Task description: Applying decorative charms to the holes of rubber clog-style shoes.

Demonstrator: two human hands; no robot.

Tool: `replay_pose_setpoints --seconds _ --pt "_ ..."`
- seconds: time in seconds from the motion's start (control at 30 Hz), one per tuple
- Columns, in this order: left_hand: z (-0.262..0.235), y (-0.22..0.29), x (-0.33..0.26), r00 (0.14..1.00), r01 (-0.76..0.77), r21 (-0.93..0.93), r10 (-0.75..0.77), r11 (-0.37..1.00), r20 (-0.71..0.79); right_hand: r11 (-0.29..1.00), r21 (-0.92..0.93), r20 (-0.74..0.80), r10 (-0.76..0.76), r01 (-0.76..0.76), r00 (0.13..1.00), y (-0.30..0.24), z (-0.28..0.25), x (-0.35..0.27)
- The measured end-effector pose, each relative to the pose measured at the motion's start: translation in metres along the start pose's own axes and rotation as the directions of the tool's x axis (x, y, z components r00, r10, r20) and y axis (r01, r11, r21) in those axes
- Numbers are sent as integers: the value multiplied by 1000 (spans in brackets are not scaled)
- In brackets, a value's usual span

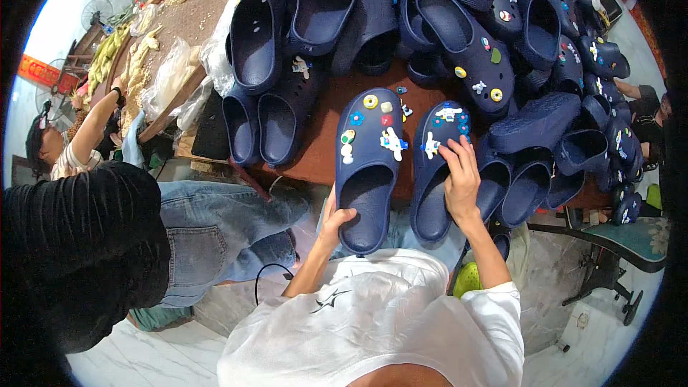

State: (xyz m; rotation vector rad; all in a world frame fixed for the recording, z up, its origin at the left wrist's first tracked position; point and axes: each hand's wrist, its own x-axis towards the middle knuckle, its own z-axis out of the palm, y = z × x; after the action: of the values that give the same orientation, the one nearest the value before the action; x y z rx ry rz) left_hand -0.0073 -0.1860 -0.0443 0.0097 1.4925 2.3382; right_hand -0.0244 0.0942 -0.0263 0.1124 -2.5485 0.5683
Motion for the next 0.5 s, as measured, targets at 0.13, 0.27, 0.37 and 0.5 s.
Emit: replay_pose_setpoints --seconds 0.13,0.27,0.37,0.5 --pt "7 3 1 998 35 -45 -37 998 -41 996 88 -42 -21 24 999 -9 16 11" --pt "11 13 0 998 -10 -51 6 999 -62 995 100 -66 -16 22 998 -19 25 12" --pt "5 14 -7 994 -18 -48 13 999 -105 994 107 -82 1 8 997 -26 20 14" --pt "-10 13 -21 981 -47 -115 24 992 -192 992 118 -106 -22 34 994 -45 13 25"
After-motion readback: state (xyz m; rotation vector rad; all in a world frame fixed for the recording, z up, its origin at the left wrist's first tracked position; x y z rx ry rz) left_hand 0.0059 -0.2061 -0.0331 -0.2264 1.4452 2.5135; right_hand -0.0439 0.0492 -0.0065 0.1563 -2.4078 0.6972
